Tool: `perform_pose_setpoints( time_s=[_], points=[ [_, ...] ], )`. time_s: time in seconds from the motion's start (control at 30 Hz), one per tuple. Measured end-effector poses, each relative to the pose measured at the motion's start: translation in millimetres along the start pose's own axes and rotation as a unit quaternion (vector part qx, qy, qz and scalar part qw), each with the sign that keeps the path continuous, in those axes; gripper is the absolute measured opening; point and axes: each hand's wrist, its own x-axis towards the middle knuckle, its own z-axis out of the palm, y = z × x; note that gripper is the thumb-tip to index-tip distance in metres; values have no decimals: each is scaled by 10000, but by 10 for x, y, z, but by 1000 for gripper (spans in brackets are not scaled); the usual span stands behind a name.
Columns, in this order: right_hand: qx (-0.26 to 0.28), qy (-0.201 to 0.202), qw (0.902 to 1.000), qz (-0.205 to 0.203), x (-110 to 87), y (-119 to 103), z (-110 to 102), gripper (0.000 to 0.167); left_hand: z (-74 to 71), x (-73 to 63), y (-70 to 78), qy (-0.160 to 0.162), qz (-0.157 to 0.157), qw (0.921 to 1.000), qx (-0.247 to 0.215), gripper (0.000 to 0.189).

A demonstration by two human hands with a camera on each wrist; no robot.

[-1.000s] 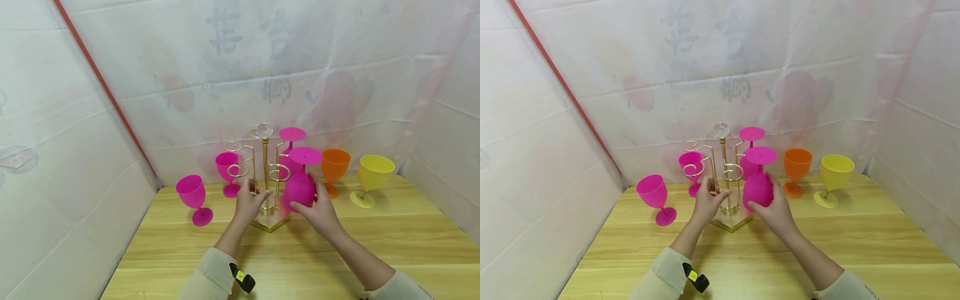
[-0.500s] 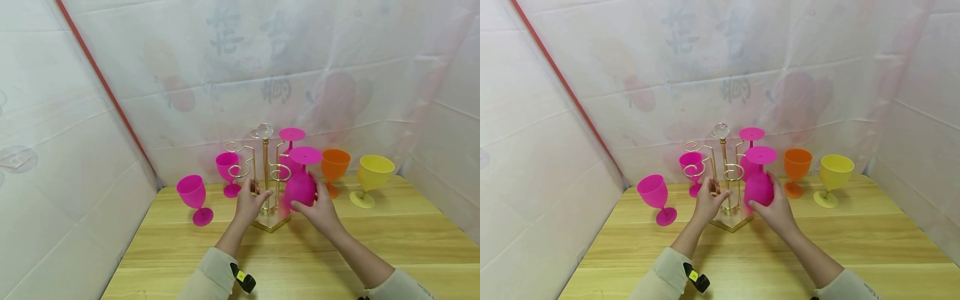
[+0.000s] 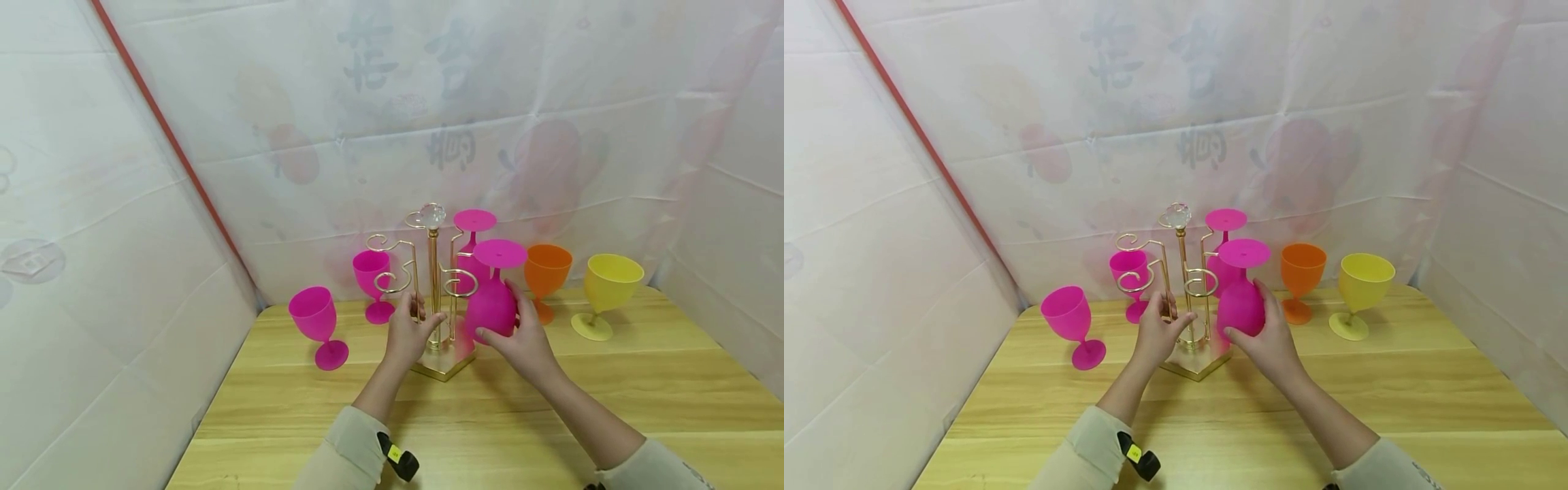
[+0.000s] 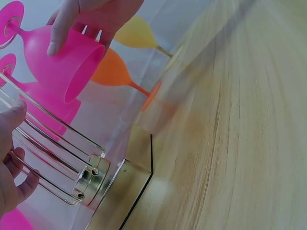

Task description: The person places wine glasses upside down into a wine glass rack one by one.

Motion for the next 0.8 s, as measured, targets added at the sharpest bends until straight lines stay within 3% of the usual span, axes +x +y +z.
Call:
perform_pose_setpoints(
  time_s=[0.57,0.8],
  points=[
    [14,-93,10000,-30,-7,22,-11,98,-3,-6,-14,-60,-52,10000,40,38],
    [-160,-125,9995,-223,-22,46,-90,96,18,-12,-17,-80,-123,9999,25,40]
  ],
)
